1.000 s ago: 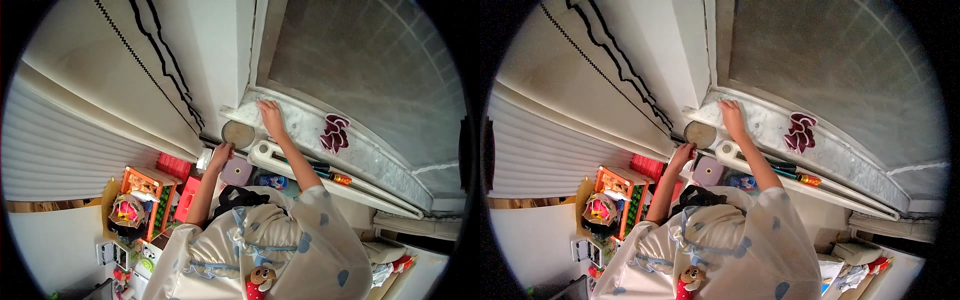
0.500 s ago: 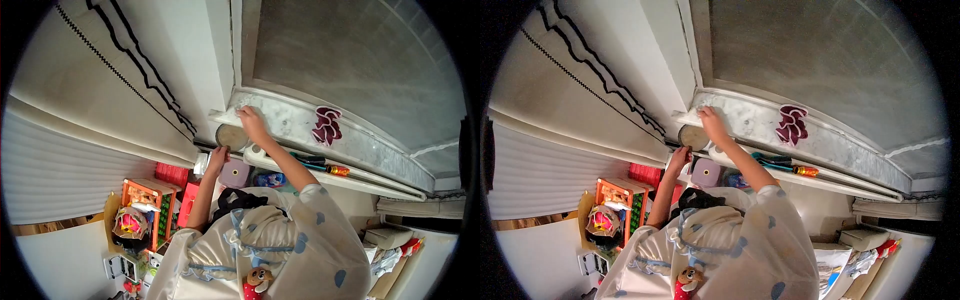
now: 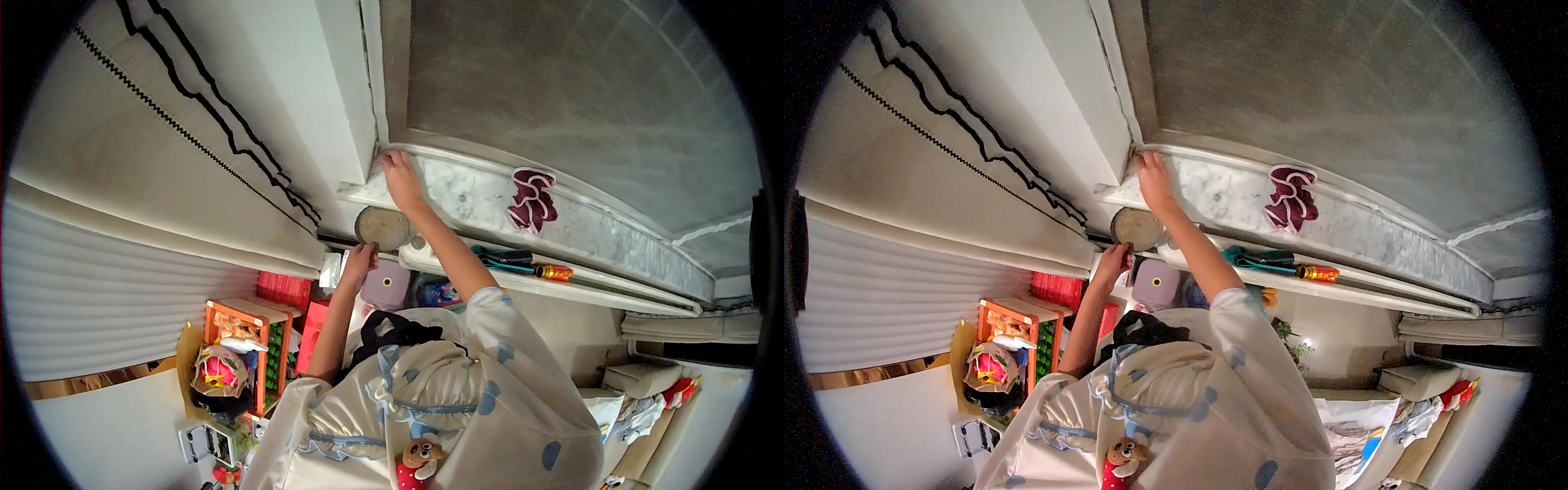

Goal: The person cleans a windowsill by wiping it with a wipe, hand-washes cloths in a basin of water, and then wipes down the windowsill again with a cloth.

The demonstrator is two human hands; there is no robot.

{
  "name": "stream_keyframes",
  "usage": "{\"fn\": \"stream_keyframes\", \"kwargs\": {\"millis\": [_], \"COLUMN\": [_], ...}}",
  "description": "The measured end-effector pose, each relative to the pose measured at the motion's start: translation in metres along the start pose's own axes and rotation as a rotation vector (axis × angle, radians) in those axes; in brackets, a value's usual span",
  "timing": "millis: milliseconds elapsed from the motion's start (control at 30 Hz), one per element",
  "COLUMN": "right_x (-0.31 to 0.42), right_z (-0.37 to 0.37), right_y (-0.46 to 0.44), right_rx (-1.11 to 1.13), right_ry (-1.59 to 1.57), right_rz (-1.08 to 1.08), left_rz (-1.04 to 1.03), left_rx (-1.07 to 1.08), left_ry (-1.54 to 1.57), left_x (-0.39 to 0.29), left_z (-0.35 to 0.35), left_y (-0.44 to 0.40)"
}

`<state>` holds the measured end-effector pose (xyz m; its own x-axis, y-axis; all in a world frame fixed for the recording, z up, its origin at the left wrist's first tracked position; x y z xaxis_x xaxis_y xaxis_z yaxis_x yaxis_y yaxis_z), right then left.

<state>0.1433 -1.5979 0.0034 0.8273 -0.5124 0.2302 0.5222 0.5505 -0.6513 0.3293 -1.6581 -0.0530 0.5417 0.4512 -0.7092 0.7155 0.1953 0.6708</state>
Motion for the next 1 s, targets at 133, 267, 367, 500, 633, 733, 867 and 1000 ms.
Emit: {"fn": "stream_keyframes", "kwargs": {"millis": [133,267,367,500,633,733,867,1000], "right_x": [-0.023,-0.024,-0.019,0.005,0.011,0.003,-0.054,-0.077], "right_z": [0.031,0.029,-0.003,-0.037,0.006,0.037,0.104,0.125], "right_y": [0.018,0.010,0.000,-0.010,0.001,0.045,0.093,0.097], "right_rx": [0.053,0.138,0.022,0.131,0.228,0.153,0.068,-0.038], "right_ry": [0.164,0.219,0.254,-0.020,-0.003,-0.047,0.300,0.319], "right_rz": [-0.156,-0.178,-0.105,-0.205,0.054,0.067,-0.109,-0.345], "left_rz": [0.022,0.031,0.042,0.045,0.032,0.048,0.066,0.057], "left_rx": [-0.013,-0.033,-0.040,-0.031,0.003,0.016,0.022,0.063], "left_ry": [0.005,0.008,0.011,0.018,0.011,-0.022,-0.040,-0.046], "left_x": [0.000,0.002,0.001,0.003,-0.002,-0.003,0.001,0.001], "left_z": [0.004,0.004,0.005,0.005,0.000,-0.006,-0.011,-0.017], "left_y": [0.002,0.004,0.005,0.001,-0.002,-0.007,-0.014,-0.015]}}
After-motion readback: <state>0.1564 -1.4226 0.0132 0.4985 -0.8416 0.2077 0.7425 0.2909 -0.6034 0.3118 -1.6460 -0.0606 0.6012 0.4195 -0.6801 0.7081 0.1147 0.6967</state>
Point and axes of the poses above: each hand's wrist, its own y-axis away from the middle knuckle, its own z-axis out of the back of the hand, x = y × z, the point moved 3 cm from there along -y, towards the middle knuckle, and after that the axes turned 8 degrees about z, right-handed, at the moved point
